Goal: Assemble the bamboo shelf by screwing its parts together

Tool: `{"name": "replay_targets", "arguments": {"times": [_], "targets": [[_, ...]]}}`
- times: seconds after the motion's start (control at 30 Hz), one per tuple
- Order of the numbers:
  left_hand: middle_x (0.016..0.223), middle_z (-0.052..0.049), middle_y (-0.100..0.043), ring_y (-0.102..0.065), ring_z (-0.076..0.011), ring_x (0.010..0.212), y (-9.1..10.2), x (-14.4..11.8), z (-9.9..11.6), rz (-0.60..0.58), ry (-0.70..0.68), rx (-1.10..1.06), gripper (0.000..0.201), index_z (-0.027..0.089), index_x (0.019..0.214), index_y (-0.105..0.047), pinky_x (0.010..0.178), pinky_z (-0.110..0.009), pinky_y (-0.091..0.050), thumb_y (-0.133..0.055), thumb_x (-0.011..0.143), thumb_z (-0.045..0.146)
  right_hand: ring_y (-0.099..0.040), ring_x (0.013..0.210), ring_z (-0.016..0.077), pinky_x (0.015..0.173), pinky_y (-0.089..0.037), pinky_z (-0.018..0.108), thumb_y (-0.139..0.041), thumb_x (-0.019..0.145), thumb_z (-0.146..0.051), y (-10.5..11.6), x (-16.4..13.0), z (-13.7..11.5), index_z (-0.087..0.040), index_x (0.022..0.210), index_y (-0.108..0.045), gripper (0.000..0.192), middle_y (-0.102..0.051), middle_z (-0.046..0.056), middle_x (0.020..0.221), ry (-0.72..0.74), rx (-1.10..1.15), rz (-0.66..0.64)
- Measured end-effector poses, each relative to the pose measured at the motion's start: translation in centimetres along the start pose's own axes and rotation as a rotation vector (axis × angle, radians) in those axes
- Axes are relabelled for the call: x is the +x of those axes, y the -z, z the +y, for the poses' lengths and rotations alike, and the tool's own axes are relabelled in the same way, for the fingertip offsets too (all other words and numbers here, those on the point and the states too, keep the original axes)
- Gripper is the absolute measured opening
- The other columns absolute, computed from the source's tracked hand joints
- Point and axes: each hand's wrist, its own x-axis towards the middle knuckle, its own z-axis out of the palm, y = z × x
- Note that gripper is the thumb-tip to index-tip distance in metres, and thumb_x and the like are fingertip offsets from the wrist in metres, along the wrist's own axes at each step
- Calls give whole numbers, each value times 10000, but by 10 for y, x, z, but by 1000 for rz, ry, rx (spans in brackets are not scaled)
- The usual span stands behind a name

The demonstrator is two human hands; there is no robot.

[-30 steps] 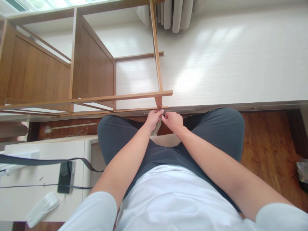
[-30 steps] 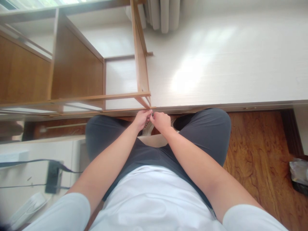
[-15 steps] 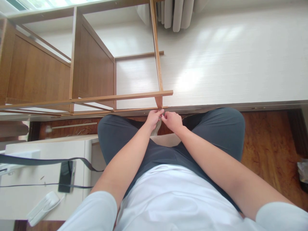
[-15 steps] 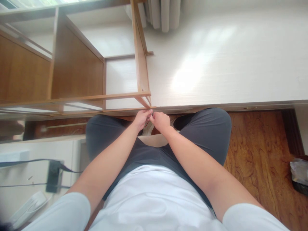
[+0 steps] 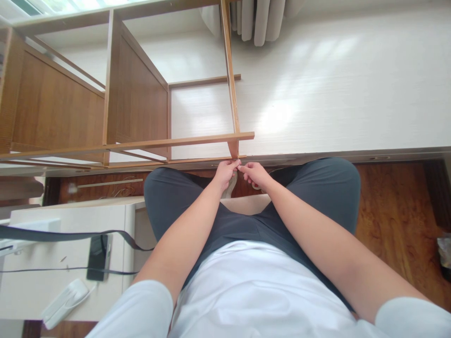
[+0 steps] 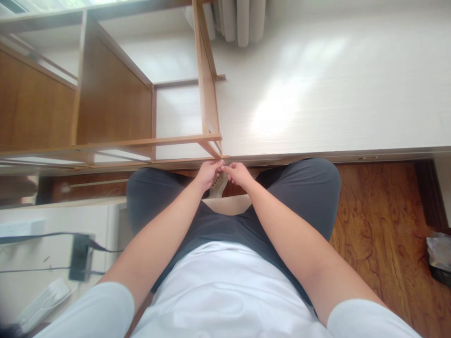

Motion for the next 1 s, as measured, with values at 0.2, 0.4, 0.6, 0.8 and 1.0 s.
{"name": "replay_targets", "arguments": {"times": [0.2,0.4,0.6,0.8,1.0], "targets": [[700,-33,-631,-495,-110,653,0,2,-1,0,-1,10,260,142,730,-707,551,-218,-326,-818,714,376,-447,397,75,337,-270,188,-677,892,-459,2,2,3,-182,769,-584,318,-606,-6,567,-3,68,-58],[696,-27,-629,-505,-107,658,1,3,-3,4,-1,11,252,139,747,-717,546,-213,-311,-807,723,374,-423,397,76,382,-304,193,-679,871,-368,-4,1,1,-200,654,-493,332,-525,-42,495,79,80,25],[671,-25,-635,-507,-104,636,1,3,-3,0,11,15,260,142,758,-721,545,-212,-313,-804,730,387,-443,430,89,451,-340,209,-674,829,-419,-7,2,5,-211,642,-474,344,-524,-52,486,180,-27,90],[662,-30,-631,-526,-103,618,1,3,-3,-2,3,-8,260,143,744,-706,522,-207,-307,-810,728,380,-420,430,74,423,-308,204,-661,846,-398,-4,2,4,-176,708,-610,266,-541,-42,526,150,40,-13],[587,-19,-602,-521,-96,559,1,3,-4,-24,-11,-18,261,140,721,-691,516,-214,-320,-803,748,374,-417,435,63,393,-300,184,-631,898,-368,-6,3,5,-168,767,-610,239,-549,-42,581,94,221,-130]]}}
